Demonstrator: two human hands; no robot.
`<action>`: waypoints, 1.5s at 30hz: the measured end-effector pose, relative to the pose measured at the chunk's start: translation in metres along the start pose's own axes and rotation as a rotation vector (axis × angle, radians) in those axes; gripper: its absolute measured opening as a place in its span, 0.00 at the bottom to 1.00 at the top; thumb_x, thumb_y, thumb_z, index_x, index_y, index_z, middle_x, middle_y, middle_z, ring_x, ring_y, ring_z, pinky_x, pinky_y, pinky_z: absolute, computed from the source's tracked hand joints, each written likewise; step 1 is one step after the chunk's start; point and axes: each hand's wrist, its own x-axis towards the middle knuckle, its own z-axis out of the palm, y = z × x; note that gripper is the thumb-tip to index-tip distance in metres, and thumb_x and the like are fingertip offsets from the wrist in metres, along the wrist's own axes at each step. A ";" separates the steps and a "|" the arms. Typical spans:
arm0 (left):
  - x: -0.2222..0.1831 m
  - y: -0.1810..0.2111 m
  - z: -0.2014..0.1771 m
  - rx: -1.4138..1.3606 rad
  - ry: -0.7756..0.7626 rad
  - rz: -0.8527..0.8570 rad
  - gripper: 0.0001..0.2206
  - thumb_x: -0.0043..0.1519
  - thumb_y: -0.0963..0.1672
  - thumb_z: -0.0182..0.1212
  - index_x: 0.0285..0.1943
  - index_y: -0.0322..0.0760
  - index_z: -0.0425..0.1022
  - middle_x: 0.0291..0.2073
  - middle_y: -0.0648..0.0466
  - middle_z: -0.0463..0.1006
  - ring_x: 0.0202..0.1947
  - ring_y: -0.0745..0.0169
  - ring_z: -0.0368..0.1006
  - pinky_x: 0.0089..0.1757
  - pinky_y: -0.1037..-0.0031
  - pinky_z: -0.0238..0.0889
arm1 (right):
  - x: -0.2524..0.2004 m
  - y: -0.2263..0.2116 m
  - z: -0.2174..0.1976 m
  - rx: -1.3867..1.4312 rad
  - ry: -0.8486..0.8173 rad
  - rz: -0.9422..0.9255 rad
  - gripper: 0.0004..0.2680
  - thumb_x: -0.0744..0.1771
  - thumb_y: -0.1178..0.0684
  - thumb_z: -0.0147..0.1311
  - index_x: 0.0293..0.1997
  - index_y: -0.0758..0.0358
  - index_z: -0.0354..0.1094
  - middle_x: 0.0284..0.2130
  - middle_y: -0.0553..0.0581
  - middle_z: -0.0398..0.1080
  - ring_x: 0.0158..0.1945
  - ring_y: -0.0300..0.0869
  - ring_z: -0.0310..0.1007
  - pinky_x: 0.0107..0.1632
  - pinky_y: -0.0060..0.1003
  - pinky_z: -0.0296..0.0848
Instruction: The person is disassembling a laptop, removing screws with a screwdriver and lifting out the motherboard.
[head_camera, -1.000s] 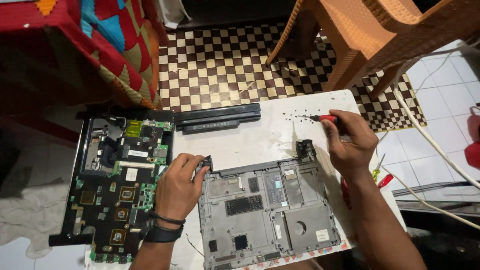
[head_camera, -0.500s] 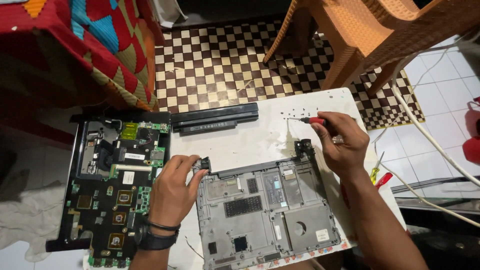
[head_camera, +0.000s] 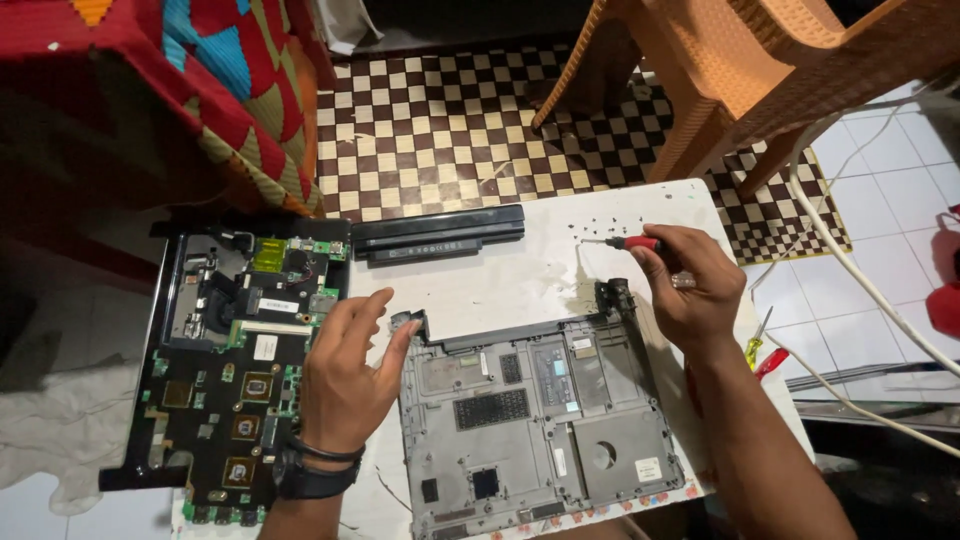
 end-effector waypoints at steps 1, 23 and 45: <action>-0.001 0.001 0.001 0.002 0.002 -0.002 0.19 0.63 0.47 0.66 0.61 0.34 0.75 0.43 0.48 0.76 0.35 0.54 0.75 0.33 0.66 0.71 | -0.001 -0.002 -0.001 0.003 -0.001 -0.002 0.07 0.69 0.60 0.62 0.51 0.73 0.74 0.40 0.66 0.77 0.41 0.47 0.77 0.42 0.35 0.77; -0.017 0.047 -0.007 -1.272 -0.522 -0.399 0.16 0.70 0.43 0.51 0.61 0.26 0.75 0.43 0.44 0.80 0.33 0.68 0.73 0.32 0.81 0.73 | -0.027 -0.103 -0.031 0.631 0.013 0.333 0.13 0.67 0.50 0.57 0.50 0.71 0.71 0.35 0.64 0.75 0.29 0.40 0.73 0.28 0.24 0.73; -0.021 0.043 -0.003 -1.266 -0.448 -0.465 0.07 0.65 0.44 0.64 0.43 0.33 0.79 0.31 0.53 0.77 0.26 0.68 0.71 0.26 0.81 0.68 | -0.047 -0.103 -0.002 0.689 0.124 0.349 0.15 0.68 0.45 0.58 0.50 0.69 0.71 0.34 0.64 0.74 0.24 0.39 0.67 0.27 0.27 0.69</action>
